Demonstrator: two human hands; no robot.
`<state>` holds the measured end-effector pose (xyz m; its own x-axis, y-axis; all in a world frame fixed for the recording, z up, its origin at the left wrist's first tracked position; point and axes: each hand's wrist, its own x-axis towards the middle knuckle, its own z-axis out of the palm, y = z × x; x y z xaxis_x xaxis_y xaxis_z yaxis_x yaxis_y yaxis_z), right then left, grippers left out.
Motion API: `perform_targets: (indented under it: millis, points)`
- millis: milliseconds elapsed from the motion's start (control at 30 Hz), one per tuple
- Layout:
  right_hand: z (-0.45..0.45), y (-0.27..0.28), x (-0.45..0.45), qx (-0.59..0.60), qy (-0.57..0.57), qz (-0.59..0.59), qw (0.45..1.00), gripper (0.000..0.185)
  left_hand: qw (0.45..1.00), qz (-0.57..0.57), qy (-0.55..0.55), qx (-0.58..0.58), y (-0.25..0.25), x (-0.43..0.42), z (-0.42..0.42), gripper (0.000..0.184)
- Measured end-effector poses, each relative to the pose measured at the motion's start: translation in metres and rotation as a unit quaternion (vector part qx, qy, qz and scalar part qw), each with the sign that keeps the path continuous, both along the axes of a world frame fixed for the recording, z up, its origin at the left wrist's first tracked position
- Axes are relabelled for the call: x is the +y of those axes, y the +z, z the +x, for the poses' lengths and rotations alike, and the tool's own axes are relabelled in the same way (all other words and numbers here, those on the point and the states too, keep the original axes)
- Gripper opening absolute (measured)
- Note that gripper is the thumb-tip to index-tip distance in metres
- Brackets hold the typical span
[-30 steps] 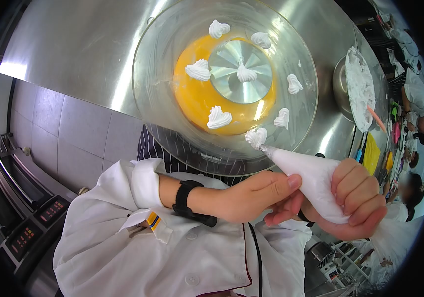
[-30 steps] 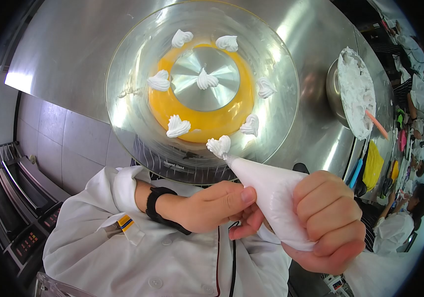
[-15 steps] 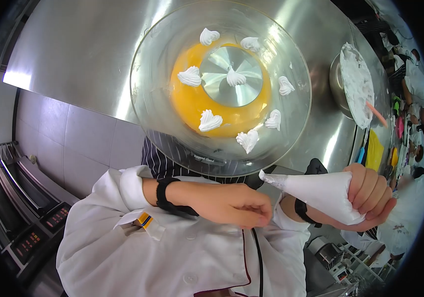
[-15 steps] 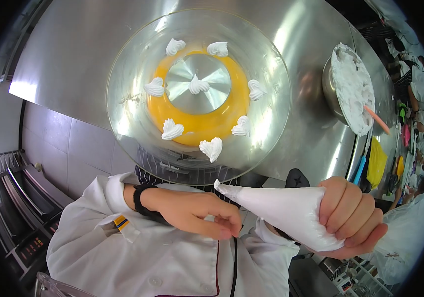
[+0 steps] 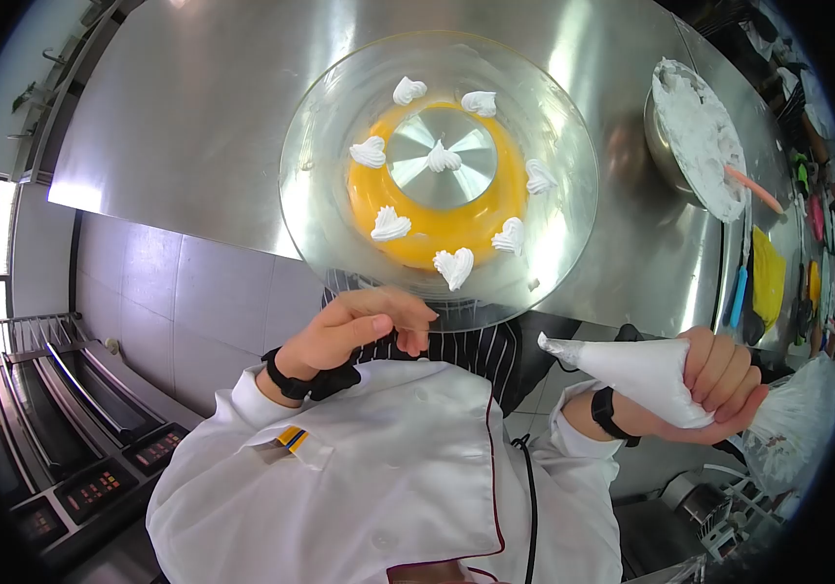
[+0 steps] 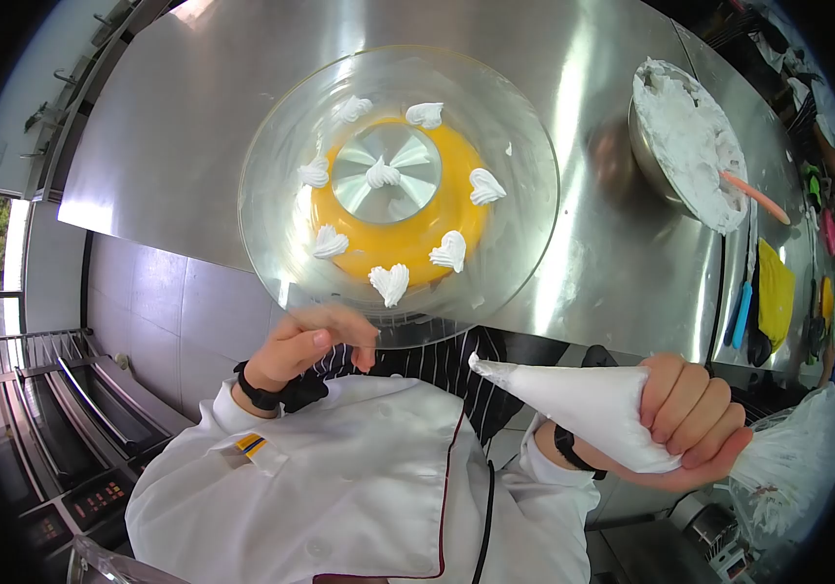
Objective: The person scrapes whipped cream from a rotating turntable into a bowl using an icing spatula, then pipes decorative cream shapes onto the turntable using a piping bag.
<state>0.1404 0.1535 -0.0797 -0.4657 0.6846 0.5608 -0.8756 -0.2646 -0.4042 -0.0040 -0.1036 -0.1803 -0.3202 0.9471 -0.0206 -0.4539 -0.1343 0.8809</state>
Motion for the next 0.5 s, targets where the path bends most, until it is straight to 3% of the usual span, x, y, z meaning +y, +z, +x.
perform_targets:
  millis: [100,167,300,500]
  points:
    - [0.007,-0.003,0.002,0.005,-0.018,0.011,1.0,0.041,0.999,0.002,0.036,-0.024,-0.007,-0.009,-0.006,0.038]
    - [0.011,-0.004,0.003,0.0,-0.023,0.007,1.0,0.04,0.992,0.039,0.119,-0.03,-0.003,-0.008,-0.005,0.044]
    - [0.017,-0.01,0.007,-0.009,-0.017,0.026,0.999,0.04,0.992,0.049,0.107,-0.04,-0.009,-0.006,0.0,0.049]
    - [0.018,-0.01,0.01,-0.019,-0.033,0.012,0.999,0.04,0.995,0.057,0.074,-0.02,-0.009,-0.004,-0.001,0.038]
